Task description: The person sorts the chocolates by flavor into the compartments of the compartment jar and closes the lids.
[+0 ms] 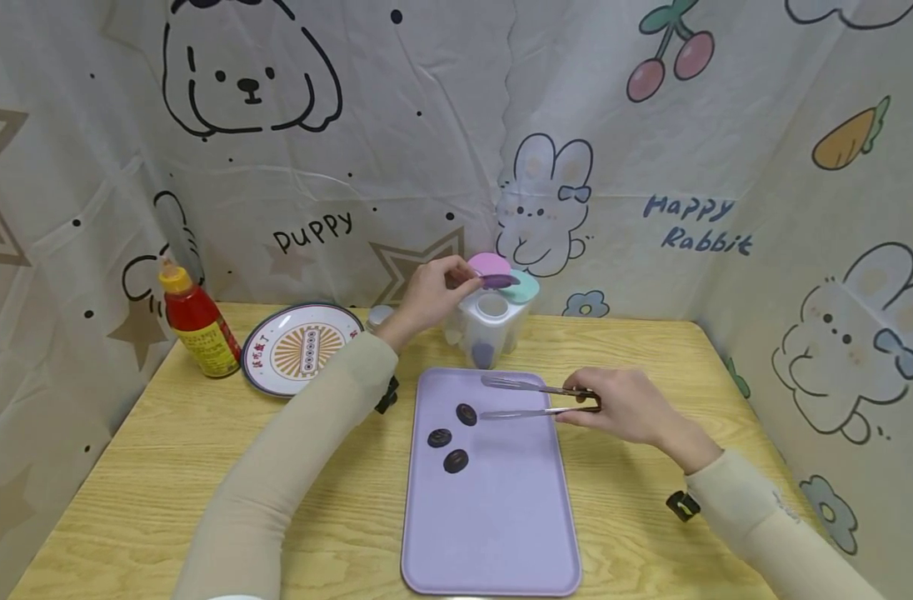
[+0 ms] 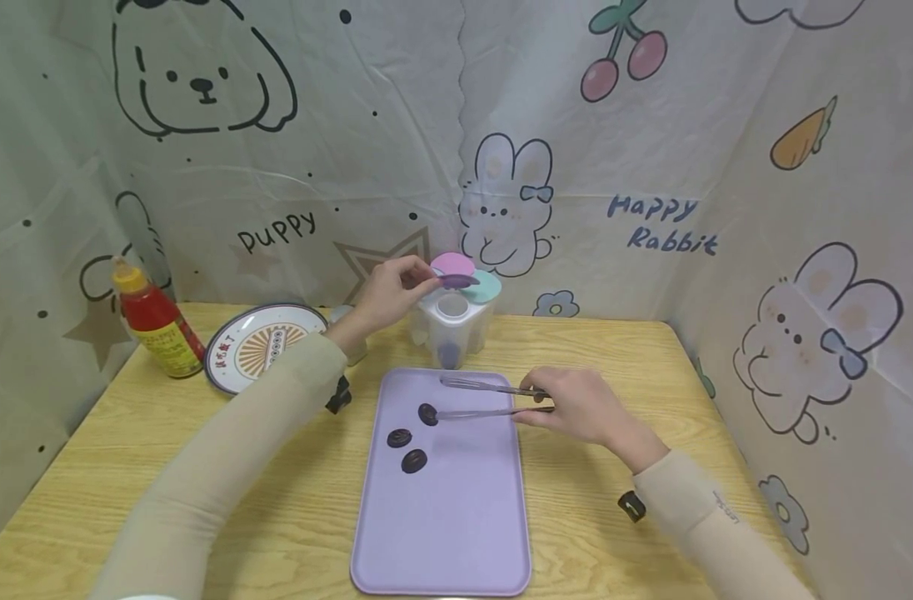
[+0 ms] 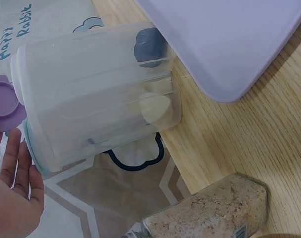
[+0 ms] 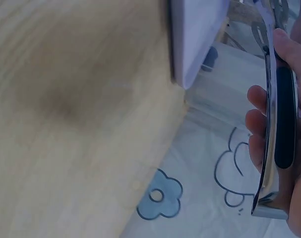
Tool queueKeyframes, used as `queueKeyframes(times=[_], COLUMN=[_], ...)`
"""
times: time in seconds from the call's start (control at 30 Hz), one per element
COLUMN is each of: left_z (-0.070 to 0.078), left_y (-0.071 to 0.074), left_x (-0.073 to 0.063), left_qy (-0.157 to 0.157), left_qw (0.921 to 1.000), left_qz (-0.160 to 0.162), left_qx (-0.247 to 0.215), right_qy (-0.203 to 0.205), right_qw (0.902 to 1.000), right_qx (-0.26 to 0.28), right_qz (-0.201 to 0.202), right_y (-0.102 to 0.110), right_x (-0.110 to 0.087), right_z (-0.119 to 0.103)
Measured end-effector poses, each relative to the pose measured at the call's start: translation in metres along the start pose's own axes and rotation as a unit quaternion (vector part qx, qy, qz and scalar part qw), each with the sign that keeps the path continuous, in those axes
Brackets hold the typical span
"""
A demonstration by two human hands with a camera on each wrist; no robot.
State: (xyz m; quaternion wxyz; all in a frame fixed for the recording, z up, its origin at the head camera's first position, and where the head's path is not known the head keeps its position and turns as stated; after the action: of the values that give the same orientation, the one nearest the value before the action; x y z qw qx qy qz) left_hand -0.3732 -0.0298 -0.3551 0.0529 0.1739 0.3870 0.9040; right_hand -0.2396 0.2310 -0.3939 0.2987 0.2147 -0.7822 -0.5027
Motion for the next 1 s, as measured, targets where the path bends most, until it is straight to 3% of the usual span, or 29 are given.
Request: queueKeyframes(times=[0.3,0.43,0.7,1.0], left_z=[0.000,0.000,-0.001,-0.002], left_y=[-0.001,-0.001,-0.001,-0.001], left_x=[0.000,0.000,0.000,-0.001], left_qy=[0.001,0.003,0.000,0.006], left_qw=[1.0000,1.0000,1.0000,1.0000], left_qz=[-0.001,0.001,-0.001,-0.004], left_qx=[0.000,-0.002,-0.001,0.006], right_qy=[-0.010,-0.005,-0.036,-0.028], right_qw=[0.9998,0.9997,0.9974,0.9964], right_qx=[0.012,0.011,0.017,0.041], right_qz=[-0.016,-0.023,-0.059,-0.069], right_y=[-0.032,-0.038,-0.049,-0.054], right_x=[0.003,0.007,0.017,0.022], right_z=[0.005,0.004,0.005,0.000])
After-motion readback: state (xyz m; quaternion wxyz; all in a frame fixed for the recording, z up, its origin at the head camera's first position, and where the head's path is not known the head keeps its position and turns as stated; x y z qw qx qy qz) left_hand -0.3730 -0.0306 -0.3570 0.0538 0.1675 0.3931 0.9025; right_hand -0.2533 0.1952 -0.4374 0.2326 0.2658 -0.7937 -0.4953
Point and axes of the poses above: each hand's wrist, its own x-axis towards the middle knuckle, its own y-axis out of the back of the hand, z = x × y, the point moved 7 cm from there along x, towards the middle knuckle, and after that the axes turned 13 degrees about x, right-handed, at the moved point
